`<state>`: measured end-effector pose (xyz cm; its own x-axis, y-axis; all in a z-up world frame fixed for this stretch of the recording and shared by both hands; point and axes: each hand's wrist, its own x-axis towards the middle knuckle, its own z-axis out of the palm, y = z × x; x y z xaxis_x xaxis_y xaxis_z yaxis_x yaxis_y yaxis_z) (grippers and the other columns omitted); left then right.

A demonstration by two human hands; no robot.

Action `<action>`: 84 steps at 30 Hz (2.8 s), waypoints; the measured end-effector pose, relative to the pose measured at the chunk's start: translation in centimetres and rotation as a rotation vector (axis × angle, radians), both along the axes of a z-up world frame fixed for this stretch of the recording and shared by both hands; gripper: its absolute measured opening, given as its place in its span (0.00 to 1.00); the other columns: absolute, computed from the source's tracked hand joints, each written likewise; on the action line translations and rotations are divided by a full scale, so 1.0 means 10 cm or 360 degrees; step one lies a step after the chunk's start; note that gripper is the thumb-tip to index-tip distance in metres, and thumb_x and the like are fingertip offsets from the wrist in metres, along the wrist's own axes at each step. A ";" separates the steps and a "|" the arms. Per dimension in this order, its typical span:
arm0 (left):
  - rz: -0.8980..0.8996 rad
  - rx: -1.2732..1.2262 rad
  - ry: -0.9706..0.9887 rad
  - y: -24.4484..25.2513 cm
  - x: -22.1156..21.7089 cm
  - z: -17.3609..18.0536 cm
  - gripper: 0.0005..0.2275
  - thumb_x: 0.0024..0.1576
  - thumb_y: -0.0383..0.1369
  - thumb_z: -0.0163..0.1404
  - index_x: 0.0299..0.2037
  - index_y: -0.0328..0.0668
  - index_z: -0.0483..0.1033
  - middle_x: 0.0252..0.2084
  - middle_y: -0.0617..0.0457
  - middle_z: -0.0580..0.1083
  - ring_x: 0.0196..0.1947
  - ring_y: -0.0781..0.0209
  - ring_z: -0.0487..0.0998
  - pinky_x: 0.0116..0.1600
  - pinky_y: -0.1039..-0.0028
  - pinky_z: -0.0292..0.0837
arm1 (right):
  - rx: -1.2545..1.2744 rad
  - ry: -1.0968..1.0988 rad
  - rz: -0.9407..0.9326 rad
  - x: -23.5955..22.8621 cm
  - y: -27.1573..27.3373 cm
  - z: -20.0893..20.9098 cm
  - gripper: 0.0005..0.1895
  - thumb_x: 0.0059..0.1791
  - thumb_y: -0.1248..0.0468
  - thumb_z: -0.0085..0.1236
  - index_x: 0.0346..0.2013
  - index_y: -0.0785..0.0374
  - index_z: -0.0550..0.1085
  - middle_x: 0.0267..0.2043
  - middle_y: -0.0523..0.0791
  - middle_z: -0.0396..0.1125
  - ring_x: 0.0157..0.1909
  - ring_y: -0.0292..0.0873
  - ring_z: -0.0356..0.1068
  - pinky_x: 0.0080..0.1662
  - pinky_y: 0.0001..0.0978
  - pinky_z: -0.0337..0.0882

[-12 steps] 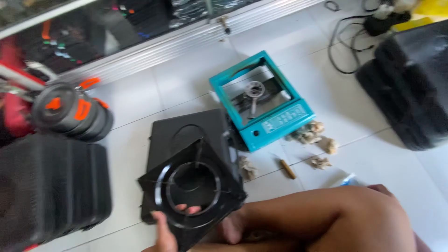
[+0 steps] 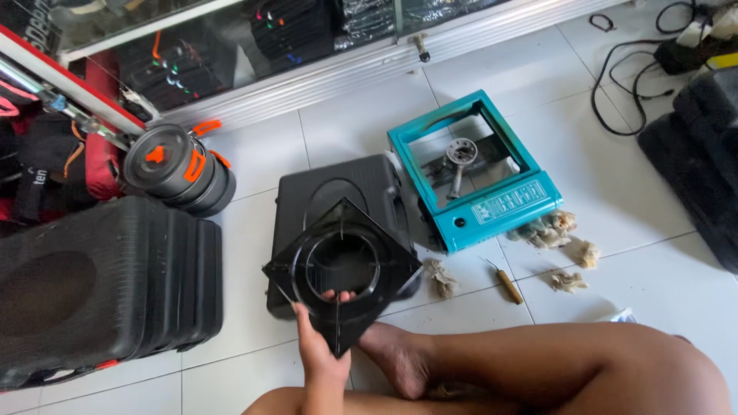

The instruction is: The person cleans a black metal stove grate with a white cloth while sitting on the floor, occasionally picking up the stove itself and a small metal pin.

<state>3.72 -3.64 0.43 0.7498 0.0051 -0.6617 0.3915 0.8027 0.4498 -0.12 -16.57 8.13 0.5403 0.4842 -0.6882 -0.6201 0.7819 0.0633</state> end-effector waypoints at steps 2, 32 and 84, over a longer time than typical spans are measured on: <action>-0.0030 -0.0015 -0.0043 -0.02 0.21 -0.03 0.27 0.66 0.58 0.38 0.44 0.38 0.76 0.43 0.33 0.77 0.51 0.39 0.79 0.65 0.48 0.71 | -0.0383 0.0034 0.0751 0.18 -0.08 0.78 0.60 0.30 0.41 0.56 0.72 0.55 0.46 0.76 0.43 0.36 0.79 0.48 0.36 0.71 0.49 0.31; -0.1085 0.3467 -0.0626 0.03 1.19 -0.38 0.29 0.59 0.54 0.46 0.69 0.54 0.67 0.68 0.51 0.69 0.63 0.40 0.66 0.58 0.44 0.65 | -0.2570 0.0012 0.0400 -1.61 -4.38 -1.03 0.17 0.54 0.54 0.55 0.34 0.65 0.66 0.34 0.50 0.64 0.40 0.44 0.62 0.40 0.48 0.63; -0.1369 0.0705 -0.0082 -0.45 -0.43 0.53 0.18 0.53 0.31 0.57 0.54 0.33 0.78 0.44 0.37 0.84 0.38 0.47 0.84 0.45 0.63 0.82 | -0.1817 -0.0562 -0.0635 -0.42 -2.72 -0.43 0.12 0.51 0.63 0.60 0.47 0.63 0.78 0.40 0.45 0.74 0.37 0.41 0.71 0.43 0.37 0.73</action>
<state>-0.57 -8.12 5.74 0.6417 -0.3178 -0.6981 0.7373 0.0047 0.6756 -4.34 -43.76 3.78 0.7511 -0.5294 -0.3944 -0.1737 0.4179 -0.8917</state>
